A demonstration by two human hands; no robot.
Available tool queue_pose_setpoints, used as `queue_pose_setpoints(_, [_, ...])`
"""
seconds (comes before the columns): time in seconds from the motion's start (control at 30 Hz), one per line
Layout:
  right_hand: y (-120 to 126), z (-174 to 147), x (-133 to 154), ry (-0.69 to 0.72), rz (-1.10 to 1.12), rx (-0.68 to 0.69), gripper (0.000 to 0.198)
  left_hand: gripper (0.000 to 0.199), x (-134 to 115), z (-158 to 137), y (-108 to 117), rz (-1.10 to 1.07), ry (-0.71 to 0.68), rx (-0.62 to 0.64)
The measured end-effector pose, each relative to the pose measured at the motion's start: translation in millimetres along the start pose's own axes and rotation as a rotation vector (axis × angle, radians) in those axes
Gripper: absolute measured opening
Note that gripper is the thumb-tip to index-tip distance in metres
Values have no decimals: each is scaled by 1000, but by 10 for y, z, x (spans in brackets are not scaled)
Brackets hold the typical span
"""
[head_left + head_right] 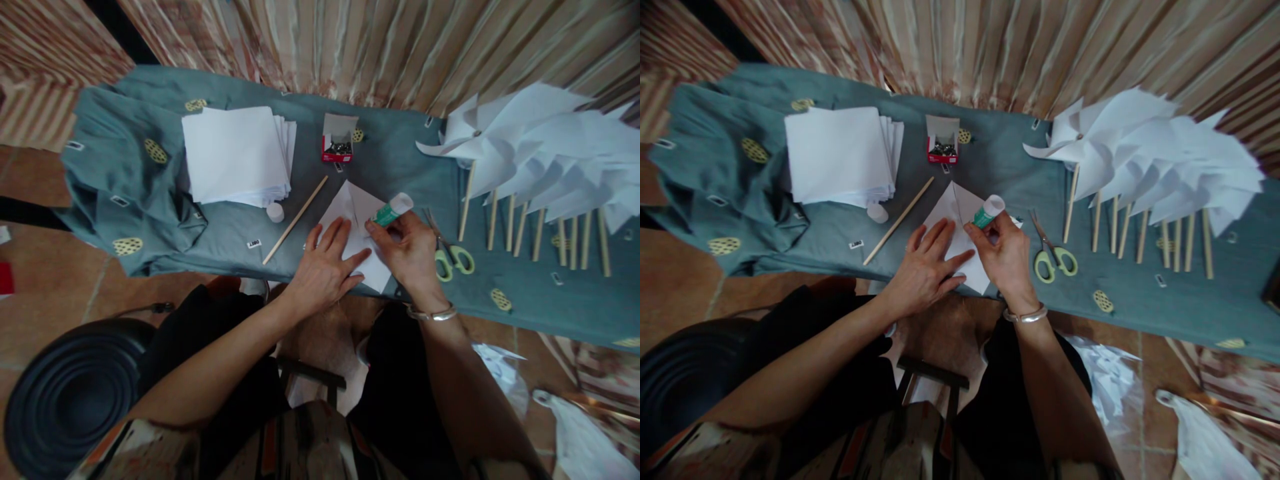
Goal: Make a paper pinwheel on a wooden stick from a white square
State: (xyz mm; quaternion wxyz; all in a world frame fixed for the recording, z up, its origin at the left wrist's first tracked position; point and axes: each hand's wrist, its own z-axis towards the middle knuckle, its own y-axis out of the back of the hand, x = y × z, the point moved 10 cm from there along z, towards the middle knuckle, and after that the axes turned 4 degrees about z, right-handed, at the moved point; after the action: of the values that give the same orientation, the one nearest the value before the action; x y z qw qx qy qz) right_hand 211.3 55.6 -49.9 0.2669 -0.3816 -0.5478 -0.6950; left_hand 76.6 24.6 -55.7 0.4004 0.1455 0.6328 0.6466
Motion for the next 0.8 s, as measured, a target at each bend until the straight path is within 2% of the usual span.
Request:
queue_pose_setpoints(0.33, [-31, -47, 188, 50, -30, 16, 26, 49, 2, 2, -12, 8, 1, 3])
queue_pose_setpoints(0.5, [-84, -55, 152, 27, 43, 74, 25, 49, -1, 3, -14, -8, 0, 6])
queue_pose_setpoints(0.57, [-111, -54, 76, -29, 181, 91, 26, 49, 2, 4, -9, -12, 2, 5])
queue_pose_setpoints(0.63, [-121, -49, -22, -120, 418, 90, 27, 48, 5, 7, -5, -17, 2, 7])
queue_pose_setpoints(0.73, [-57, -26, -135, -235, 782, 27, 25, 47, 12, 7, -3, -28, -1, 9])
queue_pose_setpoints(0.8, [19, -4, -171, -266, 925, -18, 22, 46, 17, 3, -5, -40, -1, 2])
